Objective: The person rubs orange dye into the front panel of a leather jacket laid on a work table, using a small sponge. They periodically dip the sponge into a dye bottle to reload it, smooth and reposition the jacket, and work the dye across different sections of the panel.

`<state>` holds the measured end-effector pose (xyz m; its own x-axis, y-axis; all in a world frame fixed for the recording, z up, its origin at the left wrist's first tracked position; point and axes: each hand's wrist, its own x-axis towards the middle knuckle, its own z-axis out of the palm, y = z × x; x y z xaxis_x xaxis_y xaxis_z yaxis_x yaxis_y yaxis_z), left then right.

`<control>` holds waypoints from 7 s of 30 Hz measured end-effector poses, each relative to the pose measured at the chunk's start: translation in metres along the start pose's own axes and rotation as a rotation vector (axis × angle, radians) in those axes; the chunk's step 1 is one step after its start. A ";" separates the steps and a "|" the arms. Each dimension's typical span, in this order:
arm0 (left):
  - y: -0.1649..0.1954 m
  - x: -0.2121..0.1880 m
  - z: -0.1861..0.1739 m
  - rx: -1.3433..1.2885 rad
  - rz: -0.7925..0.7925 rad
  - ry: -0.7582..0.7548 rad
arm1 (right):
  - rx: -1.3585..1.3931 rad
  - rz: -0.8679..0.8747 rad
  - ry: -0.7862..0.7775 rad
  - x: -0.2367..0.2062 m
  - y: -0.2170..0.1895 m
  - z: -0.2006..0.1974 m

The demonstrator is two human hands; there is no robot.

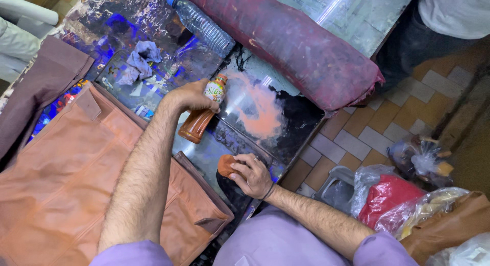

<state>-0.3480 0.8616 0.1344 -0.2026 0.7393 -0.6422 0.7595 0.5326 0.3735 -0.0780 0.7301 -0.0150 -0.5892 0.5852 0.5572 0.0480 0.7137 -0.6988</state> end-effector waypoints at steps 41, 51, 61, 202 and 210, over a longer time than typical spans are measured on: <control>-0.007 0.008 0.001 -0.072 -0.005 -0.067 | 0.002 -0.009 -0.011 -0.005 0.003 0.002; -0.002 0.012 -0.003 -0.055 -0.023 -0.095 | -0.013 -0.033 0.016 -0.003 0.001 -0.003; -0.002 0.020 -0.002 -0.070 0.003 -0.115 | -0.013 -0.017 0.019 -0.004 0.003 -0.006; -0.006 0.090 -0.032 -0.717 -0.087 0.769 | -0.048 0.310 0.172 0.054 0.031 -0.107; -0.008 0.113 -0.042 -0.750 0.018 0.907 | 0.012 0.334 0.146 0.059 0.052 -0.108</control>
<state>-0.4027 0.9584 0.0870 -0.7912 0.6106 -0.0347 0.2741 0.4047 0.8724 -0.0229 0.8437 0.0299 -0.4211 0.8347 0.3547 0.2084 0.4697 -0.8579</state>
